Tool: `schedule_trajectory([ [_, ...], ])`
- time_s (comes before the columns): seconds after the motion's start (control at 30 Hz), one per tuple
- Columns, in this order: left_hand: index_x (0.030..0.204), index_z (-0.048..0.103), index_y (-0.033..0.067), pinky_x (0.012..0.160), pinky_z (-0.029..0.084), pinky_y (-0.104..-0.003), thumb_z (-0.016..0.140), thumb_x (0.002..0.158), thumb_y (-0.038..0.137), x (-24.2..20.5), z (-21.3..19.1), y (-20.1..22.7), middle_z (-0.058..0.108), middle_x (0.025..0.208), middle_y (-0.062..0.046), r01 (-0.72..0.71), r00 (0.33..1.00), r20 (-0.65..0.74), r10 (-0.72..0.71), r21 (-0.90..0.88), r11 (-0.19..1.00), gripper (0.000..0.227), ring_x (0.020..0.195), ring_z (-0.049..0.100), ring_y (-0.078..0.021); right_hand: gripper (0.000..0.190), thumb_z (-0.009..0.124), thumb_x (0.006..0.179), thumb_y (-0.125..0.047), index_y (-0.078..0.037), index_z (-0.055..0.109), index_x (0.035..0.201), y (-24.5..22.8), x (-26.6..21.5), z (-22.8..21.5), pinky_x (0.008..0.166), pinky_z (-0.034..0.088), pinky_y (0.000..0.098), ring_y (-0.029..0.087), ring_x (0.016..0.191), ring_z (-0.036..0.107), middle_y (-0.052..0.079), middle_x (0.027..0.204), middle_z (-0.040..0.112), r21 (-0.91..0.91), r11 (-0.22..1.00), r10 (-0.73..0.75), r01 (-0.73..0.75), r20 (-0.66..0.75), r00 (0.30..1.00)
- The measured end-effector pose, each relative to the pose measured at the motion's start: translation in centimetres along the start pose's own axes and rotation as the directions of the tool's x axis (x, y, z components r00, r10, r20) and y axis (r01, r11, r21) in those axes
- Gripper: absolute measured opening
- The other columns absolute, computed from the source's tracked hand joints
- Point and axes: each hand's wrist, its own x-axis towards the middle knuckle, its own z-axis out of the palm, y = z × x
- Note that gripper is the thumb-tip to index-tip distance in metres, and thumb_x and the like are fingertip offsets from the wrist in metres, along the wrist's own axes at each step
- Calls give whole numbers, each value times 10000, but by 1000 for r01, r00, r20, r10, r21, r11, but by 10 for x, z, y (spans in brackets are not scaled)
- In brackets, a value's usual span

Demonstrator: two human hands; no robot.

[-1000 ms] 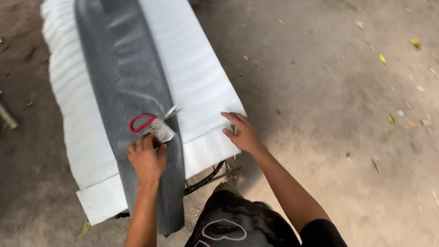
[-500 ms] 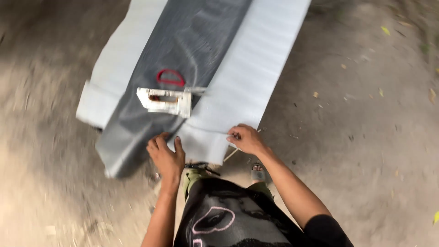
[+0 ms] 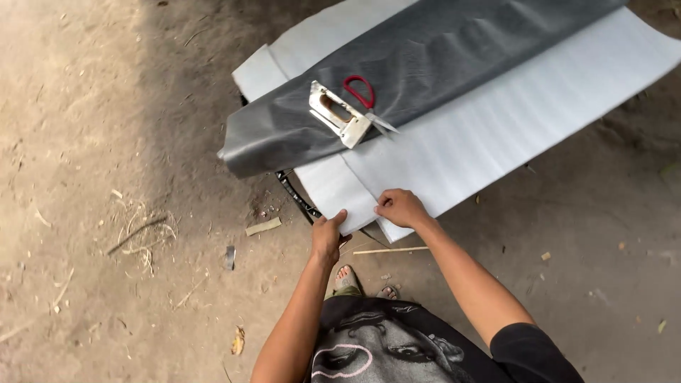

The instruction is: Cutting foam and fabric to size and stapling it to a wooden frame to create padding.

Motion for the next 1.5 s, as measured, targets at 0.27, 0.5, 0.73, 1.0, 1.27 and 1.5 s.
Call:
schedule_trajectory([
  [0.27,1246,678,-37,740,630,-423,821,928,313,1,-7,2,768,1052,-198,-65,997,-32,74,214,975,494,941,758,-272,230,783,844,-143,-74,801,1063,-8,7,-6,744,577,391,252,816,738,111,871,777,198,978,-65,65,-6,998],
  [0.5,1150,675,-9,892,591,-550,729,952,457,-15,3,1,767,1067,-260,-123,951,-133,279,667,735,509,1105,724,-451,168,808,822,-300,-211,790,964,40,17,42,784,607,409,274,954,771,29,922,806,108,994,9,11,-182,983],
  [0.73,1120,657,-11,920,562,-591,719,958,426,-19,22,-12,743,1065,-288,-98,915,-205,348,724,683,470,1113,705,-496,983,920,792,-521,72,397,1377,34,-65,16,561,541,291,226,774,579,134,891,490,737,534,527,-414,93,845],
  [1.0,1060,640,-39,908,561,-594,701,967,389,-17,22,-15,715,1011,-311,-138,904,-141,404,798,587,442,1075,703,-518,535,971,787,-233,65,682,1125,57,-14,75,880,616,408,338,1024,753,225,1058,754,959,68,333,-274,237,913],
  [1.27,1109,597,2,917,554,-576,740,932,415,-7,21,-25,682,1048,-269,-161,864,-139,484,835,526,472,1080,683,-497,646,1073,596,-216,80,742,1064,90,14,125,838,550,426,332,1058,707,240,1016,729,947,306,559,-100,-93,824],
  [1.5,1326,573,117,892,494,-463,817,898,393,-25,42,-8,542,1043,-122,-514,531,179,828,845,147,565,1045,595,-380,548,1006,642,-119,4,757,1115,77,5,123,910,521,452,272,1076,660,152,1069,724,962,268,514,-42,-106,851],
])
